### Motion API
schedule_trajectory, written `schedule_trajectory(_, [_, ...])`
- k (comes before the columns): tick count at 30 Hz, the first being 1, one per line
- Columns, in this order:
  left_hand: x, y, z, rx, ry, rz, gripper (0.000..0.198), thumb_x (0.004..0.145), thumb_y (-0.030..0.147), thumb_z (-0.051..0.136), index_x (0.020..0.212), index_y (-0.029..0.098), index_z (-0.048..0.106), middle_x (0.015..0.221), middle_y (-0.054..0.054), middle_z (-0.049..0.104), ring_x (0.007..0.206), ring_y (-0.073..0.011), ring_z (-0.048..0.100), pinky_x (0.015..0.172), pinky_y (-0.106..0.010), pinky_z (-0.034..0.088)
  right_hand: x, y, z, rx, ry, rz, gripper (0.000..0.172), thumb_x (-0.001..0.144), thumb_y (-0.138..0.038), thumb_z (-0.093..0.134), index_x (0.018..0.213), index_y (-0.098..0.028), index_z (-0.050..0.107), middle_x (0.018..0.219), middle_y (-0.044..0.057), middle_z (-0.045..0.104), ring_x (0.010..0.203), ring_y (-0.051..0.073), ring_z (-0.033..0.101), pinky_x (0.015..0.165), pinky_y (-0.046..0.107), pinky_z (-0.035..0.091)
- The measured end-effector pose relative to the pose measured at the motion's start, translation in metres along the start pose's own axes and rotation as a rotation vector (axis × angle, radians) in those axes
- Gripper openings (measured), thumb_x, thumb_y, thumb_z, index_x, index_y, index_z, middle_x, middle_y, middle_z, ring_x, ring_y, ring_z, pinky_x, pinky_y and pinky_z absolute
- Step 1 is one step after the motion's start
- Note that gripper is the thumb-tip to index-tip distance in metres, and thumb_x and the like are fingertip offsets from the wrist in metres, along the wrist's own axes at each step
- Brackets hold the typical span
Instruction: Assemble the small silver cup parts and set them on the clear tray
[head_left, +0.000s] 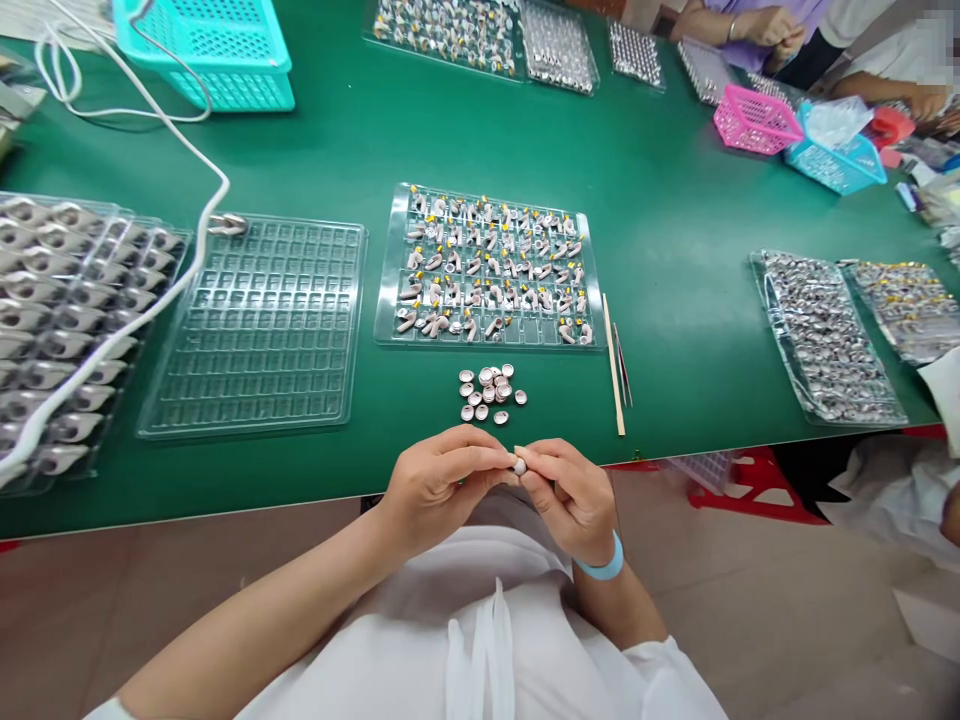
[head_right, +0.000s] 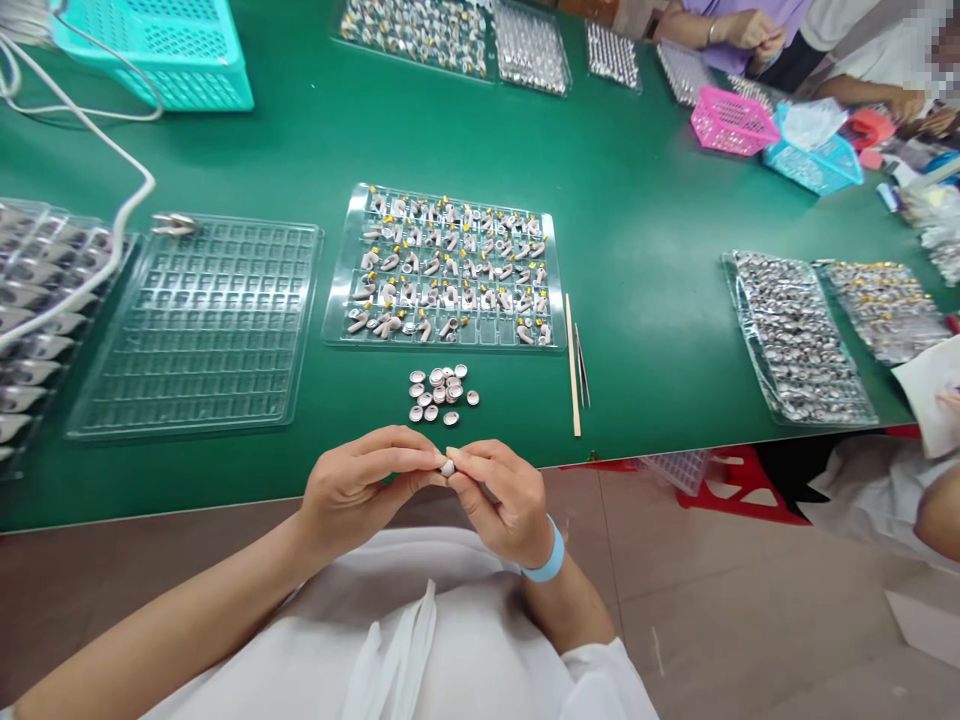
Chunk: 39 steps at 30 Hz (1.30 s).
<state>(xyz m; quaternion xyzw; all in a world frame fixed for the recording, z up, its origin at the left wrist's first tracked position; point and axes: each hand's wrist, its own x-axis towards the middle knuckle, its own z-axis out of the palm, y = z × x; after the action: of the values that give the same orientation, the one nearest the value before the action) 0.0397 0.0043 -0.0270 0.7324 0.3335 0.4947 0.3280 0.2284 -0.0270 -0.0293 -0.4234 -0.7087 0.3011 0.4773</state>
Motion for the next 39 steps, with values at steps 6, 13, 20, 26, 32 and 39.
schedule_trajectory(6, [-0.001,-0.001,0.002,-0.034,0.006,-0.024,0.02,0.088,0.008,0.067,0.103,0.019,0.075,0.086,-0.005,0.074,0.07,-0.0107,0.071,0.064,-0.017,0.059,0.001,0.0,0.001,0.01,-0.004,0.012,0.028,0.092,-0.011,0.055,0.117,-0.02,0.065,0.099,0.01,0.071,0.09,0.019,0.068,0.073,0.032,0.06])
schedule_trajectory(13, [-0.003,0.002,0.008,-0.071,0.1,-0.114,0.028,0.085,0.005,0.07,0.105,0.023,0.077,0.086,-0.003,0.076,0.07,-0.011,0.073,0.066,-0.017,0.06,0.001,0.002,0.006,0.011,-0.019,-0.017,0.042,0.091,-0.014,0.058,0.132,-0.022,0.056,0.107,0.012,0.066,0.087,0.019,0.066,0.074,0.035,0.06])
schedule_trajectory(20, [-0.004,0.003,0.011,-0.026,0.112,-0.14,0.028,0.086,0.008,0.069,0.108,0.024,0.077,0.086,-0.004,0.076,0.073,-0.0115,0.072,0.067,-0.017,0.06,0.003,0.004,0.007,-0.146,-0.003,-0.057,0.042,0.093,-0.014,0.058,0.134,-0.022,0.055,0.105,0.011,0.068,0.09,0.019,0.067,0.076,0.034,0.06])
schedule_trajectory(26, [-0.005,0.0,0.009,0.061,0.066,-0.033,0.032,0.089,0.006,0.065,0.113,0.024,0.074,0.092,-0.004,0.075,0.077,-0.0115,0.072,0.069,-0.018,0.06,0.004,0.004,0.006,-0.15,-0.01,-0.036,0.039,0.093,-0.013,0.059,0.132,-0.021,0.057,0.103,0.01,0.069,0.09,0.019,0.067,0.075,0.033,0.06])
schedule_trajectory(32, [-0.003,-0.003,0.005,0.104,0.053,0.062,0.027,0.088,0.003,0.064,0.107,0.02,0.073,0.091,-0.006,0.076,0.077,-0.0126,0.072,0.068,-0.02,0.061,0.004,0.002,0.005,-0.135,-0.033,-0.002,0.034,0.094,-0.015,0.057,0.127,-0.02,0.059,0.099,0.01,0.069,0.087,0.018,0.067,0.073,0.032,0.06])
schedule_trajectory(39, [-0.004,-0.001,0.001,0.086,-0.004,0.106,0.028,0.089,0.003,0.061,0.109,0.019,0.071,0.093,-0.008,0.076,0.08,-0.0147,0.073,0.07,-0.023,0.061,0.005,0.002,0.002,-0.097,-0.041,-0.054,0.034,0.092,-0.014,0.061,0.126,-0.02,0.06,0.099,0.01,0.07,0.087,0.018,0.067,0.073,0.032,0.059])
